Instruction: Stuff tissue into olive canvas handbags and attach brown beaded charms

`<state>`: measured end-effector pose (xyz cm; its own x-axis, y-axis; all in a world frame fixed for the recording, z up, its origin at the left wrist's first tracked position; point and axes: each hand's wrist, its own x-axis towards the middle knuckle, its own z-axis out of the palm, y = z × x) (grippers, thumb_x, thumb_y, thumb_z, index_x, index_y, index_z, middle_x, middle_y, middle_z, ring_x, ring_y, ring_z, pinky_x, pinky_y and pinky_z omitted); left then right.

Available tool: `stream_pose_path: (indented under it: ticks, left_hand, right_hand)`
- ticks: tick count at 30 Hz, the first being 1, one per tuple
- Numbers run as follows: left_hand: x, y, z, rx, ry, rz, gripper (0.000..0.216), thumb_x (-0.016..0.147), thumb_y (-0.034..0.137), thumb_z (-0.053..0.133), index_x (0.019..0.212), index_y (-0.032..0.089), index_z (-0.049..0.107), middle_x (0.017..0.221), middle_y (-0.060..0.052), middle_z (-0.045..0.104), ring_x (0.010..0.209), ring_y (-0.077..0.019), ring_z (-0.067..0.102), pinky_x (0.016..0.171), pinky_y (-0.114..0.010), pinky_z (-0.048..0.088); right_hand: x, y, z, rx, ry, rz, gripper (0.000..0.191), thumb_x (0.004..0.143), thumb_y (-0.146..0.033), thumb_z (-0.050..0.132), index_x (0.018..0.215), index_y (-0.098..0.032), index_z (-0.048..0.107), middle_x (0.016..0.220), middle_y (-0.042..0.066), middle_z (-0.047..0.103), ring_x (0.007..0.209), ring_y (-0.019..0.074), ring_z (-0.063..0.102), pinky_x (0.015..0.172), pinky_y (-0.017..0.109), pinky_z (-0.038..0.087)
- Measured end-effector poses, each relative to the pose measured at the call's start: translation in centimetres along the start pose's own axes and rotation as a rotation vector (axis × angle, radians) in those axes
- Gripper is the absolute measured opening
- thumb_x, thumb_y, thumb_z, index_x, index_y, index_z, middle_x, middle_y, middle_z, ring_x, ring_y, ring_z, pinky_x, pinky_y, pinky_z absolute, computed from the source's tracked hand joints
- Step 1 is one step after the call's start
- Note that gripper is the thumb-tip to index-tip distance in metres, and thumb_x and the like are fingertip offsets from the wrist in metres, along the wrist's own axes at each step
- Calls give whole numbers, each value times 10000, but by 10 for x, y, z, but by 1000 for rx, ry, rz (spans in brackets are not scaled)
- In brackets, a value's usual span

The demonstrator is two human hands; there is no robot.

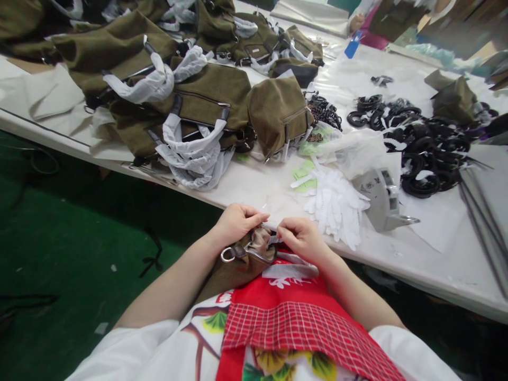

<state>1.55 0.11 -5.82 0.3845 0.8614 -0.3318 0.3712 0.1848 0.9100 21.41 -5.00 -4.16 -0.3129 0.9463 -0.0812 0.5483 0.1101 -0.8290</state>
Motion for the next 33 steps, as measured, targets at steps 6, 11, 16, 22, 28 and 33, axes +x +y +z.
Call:
stream_pose_path:
  ticks: [6,11,16,22,28,33]
  left_hand:
    - [-4,4,1,188,42,84,454,815,517,604,597,131,706,520,-14,631,488,-114,510,463,-213,321]
    - [-5,7,2,253,66,124,426,824,490,603,604,143,718,543,-14,658,527,-121,542,472,-204,332]
    - [-6,7,1,194,41,126,389,824,474,605,647,154,740,593,-20,694,555,-130,574,490,-203,370]
    - [-3,1,-1,-207,-81,-38,392,777,510,641,766,131,742,612,-43,694,526,-135,585,498,-218,430]
    - [2,0,0,-467,-24,-58,496,608,423,829,983,146,660,750,-37,730,650,-161,669,608,-252,521]
    - [-1,12,4,-461,84,67,497,625,398,835,1008,159,630,736,-6,716,675,-140,674,636,-223,535]
  right_hand:
    - [-1,-10,3,-245,20,-79,266,803,-165,494,539,-188,475,531,-27,484,516,100,402,542,248,274]
    - [-1,-18,8,-403,47,-113,268,810,-190,520,548,-195,461,549,-15,518,521,110,397,558,268,263]
    - [5,-22,13,-488,21,-127,249,843,-215,515,595,-195,530,613,13,610,546,124,462,579,281,275]
    - [15,-16,19,-523,-19,-81,201,858,-225,515,693,-198,628,692,25,678,586,136,527,595,279,297]
    - [17,-18,15,-365,75,-32,251,911,-293,511,736,-190,657,714,21,648,639,132,532,619,262,336]
    - [20,-9,18,245,42,21,172,868,-295,586,845,-166,697,769,5,626,653,113,512,613,231,380]
